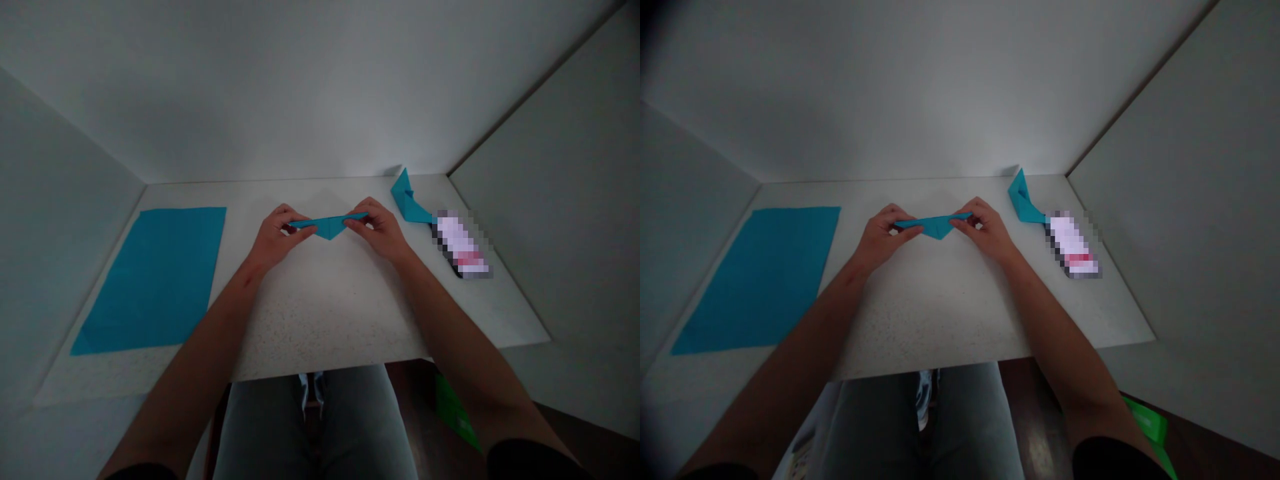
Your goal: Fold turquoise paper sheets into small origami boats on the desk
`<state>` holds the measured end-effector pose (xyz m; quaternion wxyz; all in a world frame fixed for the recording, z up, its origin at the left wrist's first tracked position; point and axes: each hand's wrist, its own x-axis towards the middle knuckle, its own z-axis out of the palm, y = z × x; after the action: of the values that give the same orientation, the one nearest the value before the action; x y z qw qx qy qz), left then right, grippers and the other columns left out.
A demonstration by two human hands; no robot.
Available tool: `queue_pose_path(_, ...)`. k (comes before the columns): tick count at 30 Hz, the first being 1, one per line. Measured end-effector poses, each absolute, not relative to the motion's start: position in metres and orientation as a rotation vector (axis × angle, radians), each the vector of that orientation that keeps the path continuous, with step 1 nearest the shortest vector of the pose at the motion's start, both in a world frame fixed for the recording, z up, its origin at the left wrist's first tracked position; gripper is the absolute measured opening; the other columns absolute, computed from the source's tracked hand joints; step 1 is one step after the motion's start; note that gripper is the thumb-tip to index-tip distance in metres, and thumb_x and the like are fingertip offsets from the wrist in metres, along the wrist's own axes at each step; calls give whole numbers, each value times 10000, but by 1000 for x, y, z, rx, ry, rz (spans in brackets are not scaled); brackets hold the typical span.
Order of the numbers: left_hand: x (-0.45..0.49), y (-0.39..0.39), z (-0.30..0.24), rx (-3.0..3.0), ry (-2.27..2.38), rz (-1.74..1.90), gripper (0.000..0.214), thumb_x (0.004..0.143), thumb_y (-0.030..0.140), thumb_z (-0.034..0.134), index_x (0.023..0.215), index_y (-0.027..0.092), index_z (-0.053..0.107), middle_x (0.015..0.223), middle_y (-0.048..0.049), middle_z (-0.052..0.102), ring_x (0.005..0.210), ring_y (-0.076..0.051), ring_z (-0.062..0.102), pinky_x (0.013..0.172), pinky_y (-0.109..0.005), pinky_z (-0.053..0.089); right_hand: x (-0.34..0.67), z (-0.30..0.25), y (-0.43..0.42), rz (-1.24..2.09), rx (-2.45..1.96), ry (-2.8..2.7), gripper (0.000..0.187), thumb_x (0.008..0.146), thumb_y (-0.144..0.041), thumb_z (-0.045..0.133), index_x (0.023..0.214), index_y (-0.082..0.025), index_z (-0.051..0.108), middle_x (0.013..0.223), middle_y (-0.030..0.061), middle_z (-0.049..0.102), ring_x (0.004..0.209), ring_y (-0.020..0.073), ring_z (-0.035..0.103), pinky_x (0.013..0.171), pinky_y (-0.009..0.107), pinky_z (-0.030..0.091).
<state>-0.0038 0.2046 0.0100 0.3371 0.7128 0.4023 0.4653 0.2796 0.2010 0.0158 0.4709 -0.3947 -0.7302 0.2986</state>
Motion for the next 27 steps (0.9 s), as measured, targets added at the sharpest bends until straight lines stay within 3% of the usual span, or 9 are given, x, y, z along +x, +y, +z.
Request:
queue_pose_path(3,0,201,12,1965,1006,1224,222,828,423,901,879,223,816,981,-47,699,781,-129,627,685,-265,535,275,19,198,706,-923,-1794,294,979,-552,796,961,-258,793,934,17,634,730,133,550,639,287,473)
queue_pose_path(6,5,195,13,1999,953,1083,231,877,407,850,1025,234,810,955,-39,746,780,-137,643,711,-273,534,270,20,195,731,-922,-1838,330,986,-578,780,966,-249,757,907,6,603,691,123,506,617,283,455)
queue_pose_path(10,10,193,8,1846,1019,989,252,915,419,794,1063,222,739,828,-1,726,681,-123,623,636,-252,499,261,17,190,765,-939,-1731,404,935,-564,845,1145,-284,643,839,-45,537,616,111,447,543,264,394)
queue_pose_path(13,12,196,-1,1644,1033,1080,338,904,474,809,1065,221,652,903,-9,738,686,-119,646,604,-239,497,256,16,185,749,-936,-1692,452,936,-510,858,1206,-302,562,801,-73,519,580,102,415,514,254,352)
queue_pose_path(18,14,194,-1,1637,943,1078,425,908,533,831,1135,219,657,1114,-70,767,859,-164,733,703,-273,587,250,15,178,830,-937,-1868,326,1032,-522,727,1173,-264,588,837,-33,620,649,113,538,576,257,450)
queue_pose_path(24,15,184,8,1688,807,950,599,813,461,944,1306,239,686,1241,-92,763,928,-217,798,763,-336,671,245,8,178,1038,-940,-1832,510,951,-618,800,1230,-276,545,988,7,674,785,145,662,618,257,530)
queue_pose_path(27,14,185,5,1685,814,967,561,834,445,934,1290,229,688,1191,-87,767,943,-226,811,811,-370,693,246,6,179,1088,-947,-1822,580,928,-628,824,1292,-286,530,1015,7,676,788,145,680,633,261,554)
